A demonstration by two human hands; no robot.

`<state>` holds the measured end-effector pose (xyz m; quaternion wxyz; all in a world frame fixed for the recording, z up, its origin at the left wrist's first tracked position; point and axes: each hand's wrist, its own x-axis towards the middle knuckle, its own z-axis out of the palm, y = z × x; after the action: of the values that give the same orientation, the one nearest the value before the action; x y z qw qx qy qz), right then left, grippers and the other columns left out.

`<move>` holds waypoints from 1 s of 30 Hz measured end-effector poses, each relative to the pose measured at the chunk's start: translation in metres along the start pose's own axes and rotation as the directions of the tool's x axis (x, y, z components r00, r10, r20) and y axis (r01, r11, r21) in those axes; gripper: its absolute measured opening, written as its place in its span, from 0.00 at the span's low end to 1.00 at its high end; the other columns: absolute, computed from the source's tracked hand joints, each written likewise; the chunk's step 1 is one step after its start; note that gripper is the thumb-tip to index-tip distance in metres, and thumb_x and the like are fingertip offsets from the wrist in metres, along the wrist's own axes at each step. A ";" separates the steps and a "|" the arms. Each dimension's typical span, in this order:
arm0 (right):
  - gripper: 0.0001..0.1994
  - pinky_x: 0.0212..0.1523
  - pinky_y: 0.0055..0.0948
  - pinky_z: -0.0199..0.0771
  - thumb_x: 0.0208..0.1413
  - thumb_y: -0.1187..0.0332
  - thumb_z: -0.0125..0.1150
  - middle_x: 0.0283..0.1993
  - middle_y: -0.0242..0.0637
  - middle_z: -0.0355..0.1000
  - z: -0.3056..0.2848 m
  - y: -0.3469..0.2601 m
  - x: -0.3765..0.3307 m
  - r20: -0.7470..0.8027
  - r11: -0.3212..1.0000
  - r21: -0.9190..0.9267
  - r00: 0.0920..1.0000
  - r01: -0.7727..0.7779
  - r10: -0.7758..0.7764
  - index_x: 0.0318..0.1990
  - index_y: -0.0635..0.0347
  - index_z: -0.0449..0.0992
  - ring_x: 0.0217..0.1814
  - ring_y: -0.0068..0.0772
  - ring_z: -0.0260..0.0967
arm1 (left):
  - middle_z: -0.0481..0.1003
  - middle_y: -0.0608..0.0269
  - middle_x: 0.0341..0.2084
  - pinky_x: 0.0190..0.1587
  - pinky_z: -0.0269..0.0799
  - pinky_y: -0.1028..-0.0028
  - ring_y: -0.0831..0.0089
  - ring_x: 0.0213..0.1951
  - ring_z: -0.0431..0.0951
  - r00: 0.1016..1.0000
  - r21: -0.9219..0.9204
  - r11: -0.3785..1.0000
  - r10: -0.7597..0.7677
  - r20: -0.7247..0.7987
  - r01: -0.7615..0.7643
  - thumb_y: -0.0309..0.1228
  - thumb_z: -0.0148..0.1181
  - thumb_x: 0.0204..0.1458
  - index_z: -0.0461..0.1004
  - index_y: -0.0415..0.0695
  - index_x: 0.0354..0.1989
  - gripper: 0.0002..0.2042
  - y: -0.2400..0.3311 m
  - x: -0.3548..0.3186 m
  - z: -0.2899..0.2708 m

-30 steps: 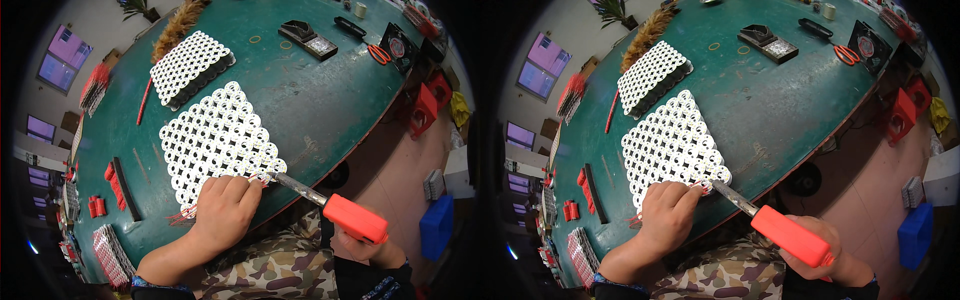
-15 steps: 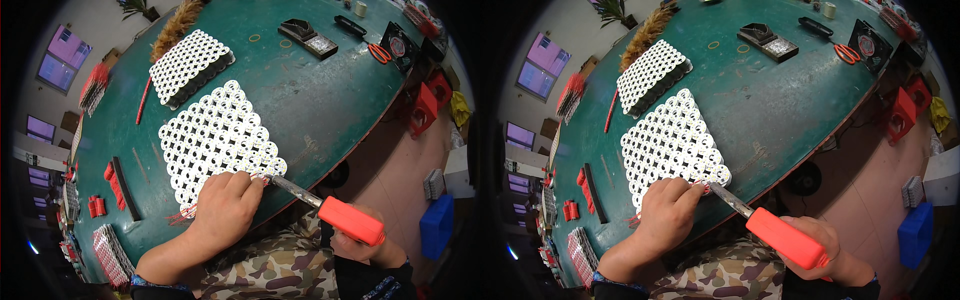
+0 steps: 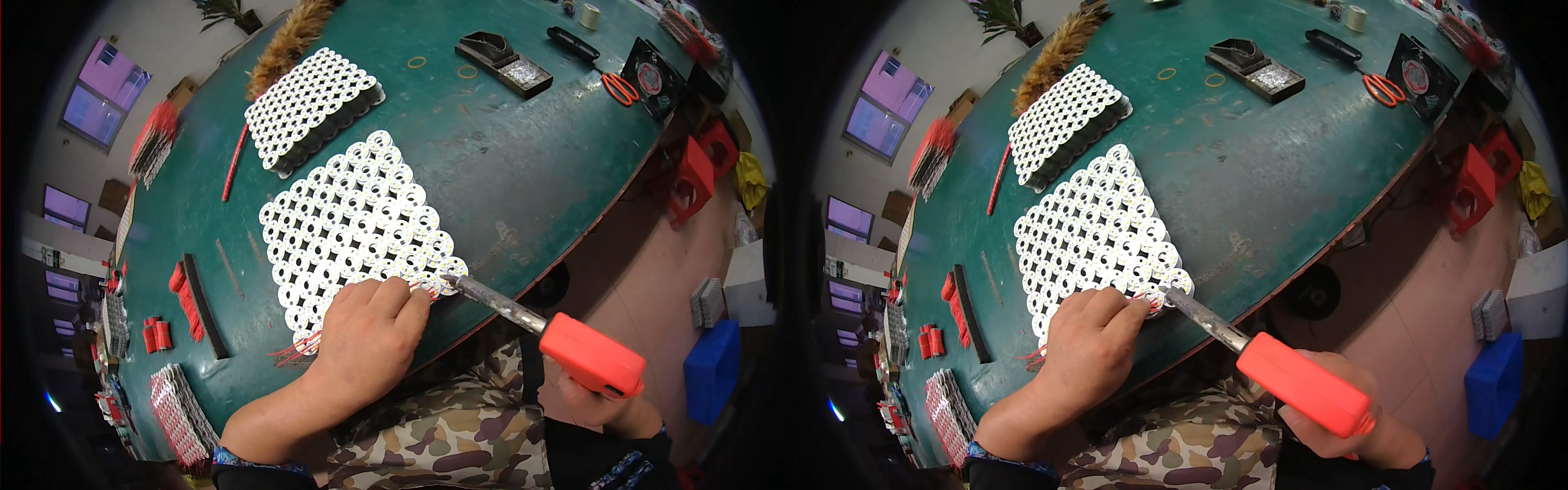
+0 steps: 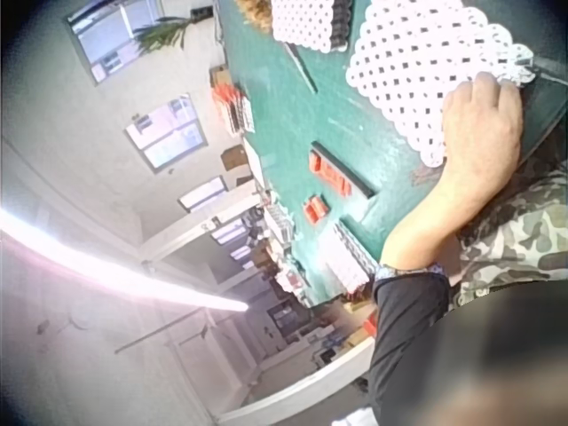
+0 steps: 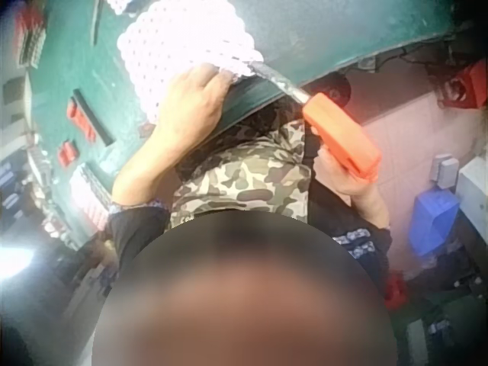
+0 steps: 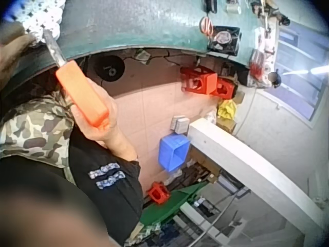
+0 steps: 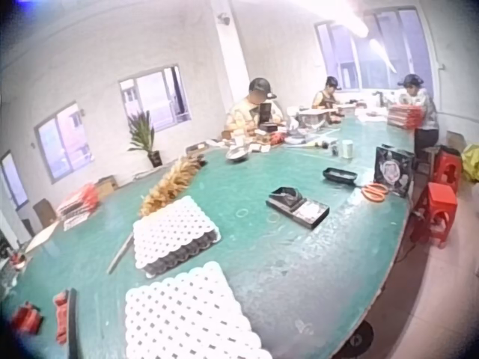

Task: The person solders electrical connections on large LED array panels with a soldering iron.

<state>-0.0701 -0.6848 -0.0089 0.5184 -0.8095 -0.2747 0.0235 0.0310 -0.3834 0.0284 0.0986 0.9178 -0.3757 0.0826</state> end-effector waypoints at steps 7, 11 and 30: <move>0.27 0.42 0.36 0.82 0.53 0.72 0.67 0.48 0.48 0.78 0.001 -0.002 -0.005 -0.173 0.997 -0.074 0.985 -0.008 -0.005 0.59 0.71 0.64 0.41 0.43 0.82 | 0.71 0.63 0.26 0.32 0.68 0.63 0.63 0.29 0.74 1.000 0.004 1.000 0.002 -0.008 -0.002 0.21 0.60 0.42 0.79 0.43 0.39 0.13 0.001 0.000 0.002; 0.27 0.43 0.37 0.82 0.52 0.73 0.67 0.49 0.48 0.77 0.000 -0.004 -0.007 -0.181 0.991 -0.127 0.983 -0.044 0.020 0.59 0.71 0.65 0.40 0.44 0.82 | 0.72 0.62 0.27 0.31 0.68 0.62 0.61 0.29 0.74 0.997 -0.054 0.998 -0.031 -0.070 0.028 0.19 0.61 0.42 0.79 0.44 0.38 0.13 0.000 0.002 0.001; 0.27 0.38 0.34 0.80 0.49 0.76 0.69 0.46 0.48 0.78 0.009 0.016 0.000 -0.245 0.998 0.032 0.969 0.049 -0.039 0.57 0.72 0.68 0.38 0.42 0.80 | 0.70 0.63 0.25 0.32 0.68 0.64 0.64 0.28 0.74 1.000 -0.046 0.999 -0.012 -0.015 0.012 0.25 0.60 0.46 0.80 0.44 0.37 0.09 -0.003 0.023 0.005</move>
<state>-0.0664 -0.6826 -0.0271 0.5638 -0.7900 -0.2263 -0.0824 0.0495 -0.3979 0.0282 0.1232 0.9168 -0.3712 0.0805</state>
